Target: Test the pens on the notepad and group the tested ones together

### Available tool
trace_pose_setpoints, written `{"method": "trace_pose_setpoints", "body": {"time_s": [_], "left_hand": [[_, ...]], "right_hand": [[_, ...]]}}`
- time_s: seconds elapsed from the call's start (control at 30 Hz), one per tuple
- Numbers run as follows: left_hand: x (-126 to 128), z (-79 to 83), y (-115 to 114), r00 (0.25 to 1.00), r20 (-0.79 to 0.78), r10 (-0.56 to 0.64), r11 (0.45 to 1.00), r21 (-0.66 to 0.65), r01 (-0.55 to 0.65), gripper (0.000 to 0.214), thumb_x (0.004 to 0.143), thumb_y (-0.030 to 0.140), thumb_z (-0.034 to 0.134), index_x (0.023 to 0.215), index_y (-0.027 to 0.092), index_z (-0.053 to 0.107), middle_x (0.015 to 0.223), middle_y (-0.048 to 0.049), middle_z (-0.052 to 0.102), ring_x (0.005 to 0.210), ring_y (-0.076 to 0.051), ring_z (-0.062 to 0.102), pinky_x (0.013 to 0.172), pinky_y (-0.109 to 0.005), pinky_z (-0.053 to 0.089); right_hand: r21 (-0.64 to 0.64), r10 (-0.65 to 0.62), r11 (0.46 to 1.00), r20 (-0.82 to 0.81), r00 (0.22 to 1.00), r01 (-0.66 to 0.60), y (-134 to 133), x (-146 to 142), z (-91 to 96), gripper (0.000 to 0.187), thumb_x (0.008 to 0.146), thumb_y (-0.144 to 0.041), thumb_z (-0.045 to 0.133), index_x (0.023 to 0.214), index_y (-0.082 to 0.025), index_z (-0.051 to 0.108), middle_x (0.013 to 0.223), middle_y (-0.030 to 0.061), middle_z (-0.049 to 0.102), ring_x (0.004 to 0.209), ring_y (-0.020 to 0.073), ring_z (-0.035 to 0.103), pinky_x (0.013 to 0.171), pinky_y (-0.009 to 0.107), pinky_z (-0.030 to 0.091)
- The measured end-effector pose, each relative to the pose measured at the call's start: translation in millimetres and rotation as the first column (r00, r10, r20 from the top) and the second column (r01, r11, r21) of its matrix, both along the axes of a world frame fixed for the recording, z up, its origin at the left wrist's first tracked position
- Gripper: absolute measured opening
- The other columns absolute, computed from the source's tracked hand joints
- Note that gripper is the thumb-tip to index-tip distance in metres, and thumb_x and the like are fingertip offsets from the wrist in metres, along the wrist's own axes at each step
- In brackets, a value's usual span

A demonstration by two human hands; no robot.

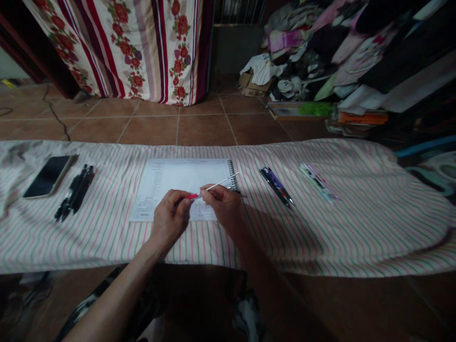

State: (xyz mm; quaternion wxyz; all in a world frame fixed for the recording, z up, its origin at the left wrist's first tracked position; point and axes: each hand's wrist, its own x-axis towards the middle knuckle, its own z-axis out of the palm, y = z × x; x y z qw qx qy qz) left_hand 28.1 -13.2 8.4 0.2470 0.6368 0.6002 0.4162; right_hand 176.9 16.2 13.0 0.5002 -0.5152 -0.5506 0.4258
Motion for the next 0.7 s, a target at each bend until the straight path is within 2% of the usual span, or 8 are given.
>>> {"method": "trace_pose_setpoints", "body": {"time_s": [0.2, 0.33, 0.47, 0.7], "left_hand": [[2.1, -0.7, 0.4, 1.000, 0.004, -0.003, 1.000, 0.002, 0.003, 0.015, 0.087, 0.027, 0.050, 0.089, 0.021, 0.064, 0.087, -0.0018, 0.063, 0.083, -0.017, 0.058, 0.077, -0.031, 0.045], [3.7, -2.3, 1.4, 0.999, 0.040, 0.013, 1.000, -0.010, -0.013, 0.014, 0.087, 0.027, 0.051, 0.088, 0.021, 0.064, 0.086, -0.0013, 0.064, 0.082, -0.016, 0.059, 0.077, -0.030, 0.045], [3.9, -5.2, 2.0, 0.998, 0.063, 0.021, 1.000, -0.014, -0.020, 0.014, 0.086, 0.027, 0.052, 0.088, 0.021, 0.064, 0.086, -0.0015, 0.064, 0.082, -0.016, 0.059, 0.077, -0.031, 0.046], [4.2, -8.5, 3.2, 0.992, 0.121, 0.030, 0.999, -0.030, -0.026, 0.012, 0.085, 0.027, 0.054, 0.087, 0.022, 0.064, 0.085, -0.0014, 0.065, 0.082, -0.016, 0.060, 0.078, -0.031, 0.046]], "right_hand": [[-0.028, 0.016, 0.999, 0.005, 1.000, -0.016, -0.9, -0.9, 0.5, 0.018, 0.073, -0.033, 0.061, 0.080, -0.018, 0.069, 0.067, 0.0010, 0.068, 0.060, 0.0135, 0.062, 0.055, 0.023, 0.044], [0.000, 0.002, 1.000, 0.030, 1.000, -0.002, -0.3, -0.8, 1.6, 0.021, 0.073, -0.032, 0.062, 0.090, -0.019, 0.066, 0.064, -0.0013, 0.065, 0.059, 0.0132, 0.061, 0.056, 0.023, 0.045], [-0.001, 0.007, 1.000, 0.026, 1.000, -0.007, 0.2, 0.1, 1.5, 0.014, 0.073, -0.031, 0.062, 0.081, -0.020, 0.065, 0.070, 0.0001, 0.067, 0.062, 0.0133, 0.062, 0.057, 0.023, 0.046], [-0.109, 0.014, 0.993, -0.170, 0.985, -0.033, 3.6, -0.3, -3.3, 0.018, 0.067, -0.034, 0.066, 0.075, -0.018, 0.067, 0.055, -0.0021, 0.059, 0.052, 0.0108, 0.054, 0.050, 0.022, 0.042]]}}
